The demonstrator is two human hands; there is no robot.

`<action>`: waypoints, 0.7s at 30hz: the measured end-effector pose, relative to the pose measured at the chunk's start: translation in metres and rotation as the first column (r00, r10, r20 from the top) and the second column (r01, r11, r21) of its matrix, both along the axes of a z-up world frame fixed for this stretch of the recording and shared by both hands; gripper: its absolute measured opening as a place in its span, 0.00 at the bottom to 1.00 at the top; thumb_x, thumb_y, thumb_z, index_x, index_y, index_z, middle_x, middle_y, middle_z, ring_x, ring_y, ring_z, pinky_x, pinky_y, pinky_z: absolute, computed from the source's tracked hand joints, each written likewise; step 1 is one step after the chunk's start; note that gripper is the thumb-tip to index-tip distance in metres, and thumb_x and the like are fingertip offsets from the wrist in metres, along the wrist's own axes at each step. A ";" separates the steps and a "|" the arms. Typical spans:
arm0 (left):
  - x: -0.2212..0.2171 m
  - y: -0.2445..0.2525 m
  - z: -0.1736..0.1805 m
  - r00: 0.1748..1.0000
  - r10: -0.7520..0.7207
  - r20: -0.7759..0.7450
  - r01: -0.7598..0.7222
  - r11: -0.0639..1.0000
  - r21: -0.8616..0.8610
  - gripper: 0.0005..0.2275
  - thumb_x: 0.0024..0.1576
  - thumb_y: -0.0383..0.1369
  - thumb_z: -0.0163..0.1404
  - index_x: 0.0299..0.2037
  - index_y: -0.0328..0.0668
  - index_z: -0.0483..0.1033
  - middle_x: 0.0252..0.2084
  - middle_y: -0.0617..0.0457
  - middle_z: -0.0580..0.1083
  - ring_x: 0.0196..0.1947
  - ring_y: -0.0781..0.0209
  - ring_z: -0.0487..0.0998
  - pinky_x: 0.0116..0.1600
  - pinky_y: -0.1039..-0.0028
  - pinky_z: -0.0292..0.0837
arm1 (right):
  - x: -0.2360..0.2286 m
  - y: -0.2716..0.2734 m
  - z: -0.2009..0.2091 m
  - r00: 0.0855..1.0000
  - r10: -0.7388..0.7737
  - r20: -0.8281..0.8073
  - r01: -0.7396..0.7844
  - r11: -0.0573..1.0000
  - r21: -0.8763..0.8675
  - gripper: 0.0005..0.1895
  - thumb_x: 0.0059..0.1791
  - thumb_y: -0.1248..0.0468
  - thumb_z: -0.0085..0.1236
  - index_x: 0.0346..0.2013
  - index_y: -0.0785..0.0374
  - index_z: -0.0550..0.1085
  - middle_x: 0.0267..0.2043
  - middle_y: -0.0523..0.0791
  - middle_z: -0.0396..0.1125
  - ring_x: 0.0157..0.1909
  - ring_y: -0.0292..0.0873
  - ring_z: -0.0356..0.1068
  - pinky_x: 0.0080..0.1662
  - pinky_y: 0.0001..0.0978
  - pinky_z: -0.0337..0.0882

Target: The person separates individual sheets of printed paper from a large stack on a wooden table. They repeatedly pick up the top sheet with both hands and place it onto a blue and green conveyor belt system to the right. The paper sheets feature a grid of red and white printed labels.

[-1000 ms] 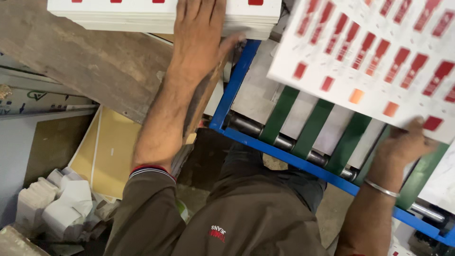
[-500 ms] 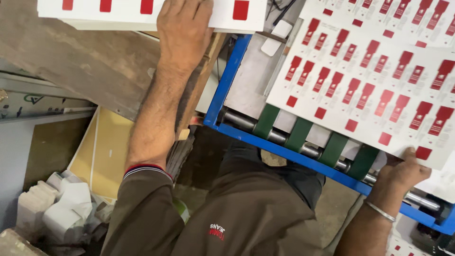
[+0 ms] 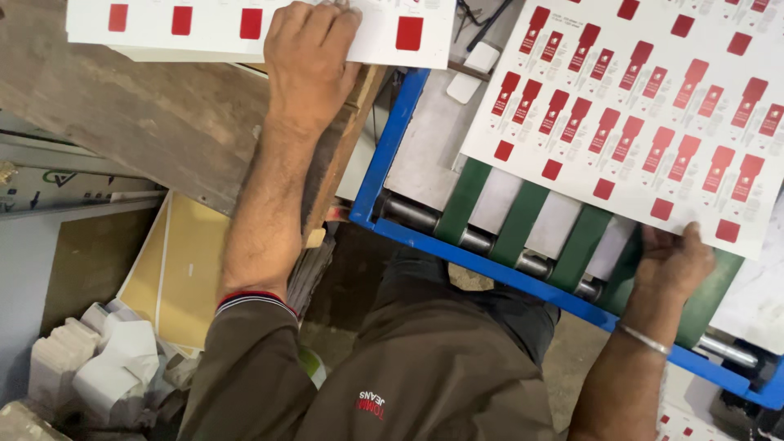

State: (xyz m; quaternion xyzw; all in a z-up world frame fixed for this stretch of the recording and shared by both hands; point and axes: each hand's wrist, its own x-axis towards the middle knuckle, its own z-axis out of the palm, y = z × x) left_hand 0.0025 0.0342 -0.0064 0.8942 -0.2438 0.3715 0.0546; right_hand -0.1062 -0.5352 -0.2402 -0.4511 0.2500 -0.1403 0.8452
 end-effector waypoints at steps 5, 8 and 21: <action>-0.011 0.025 0.009 0.993 0.081 -0.086 -0.091 0.990 -0.110 0.19 0.53 0.25 0.65 0.54 0.39 0.77 0.52 0.50 0.75 0.53 0.46 0.75 0.55 0.59 0.71 | -0.028 0.032 0.004 0.971 0.205 -0.121 -0.207 0.978 -0.001 0.18 0.65 0.64 0.46 0.65 0.77 0.65 0.56 0.59 0.71 0.56 0.56 0.76 0.56 0.46 0.81; -0.009 0.012 0.007 0.983 0.133 -0.125 -0.148 0.983 -0.112 0.18 0.54 0.23 0.61 0.55 0.40 0.77 0.54 0.50 0.76 0.54 0.48 0.77 0.55 0.58 0.73 | -0.038 0.077 0.031 0.948 0.294 -0.122 -0.302 0.952 -0.051 0.20 0.62 0.62 0.48 0.63 0.75 0.64 0.56 0.59 0.70 0.55 0.58 0.74 0.56 0.48 0.78; -0.050 -0.121 -0.002 0.917 -0.222 -0.331 0.302 0.929 0.215 0.35 0.58 0.55 0.55 0.58 0.23 0.72 0.61 0.34 0.72 0.63 0.41 0.71 0.68 0.50 0.66 | 0.043 0.244 0.163 0.875 0.368 0.313 -0.420 0.900 0.115 0.25 0.59 0.72 0.48 0.72 0.68 0.58 0.69 0.55 0.64 0.65 0.54 0.72 0.57 0.49 0.81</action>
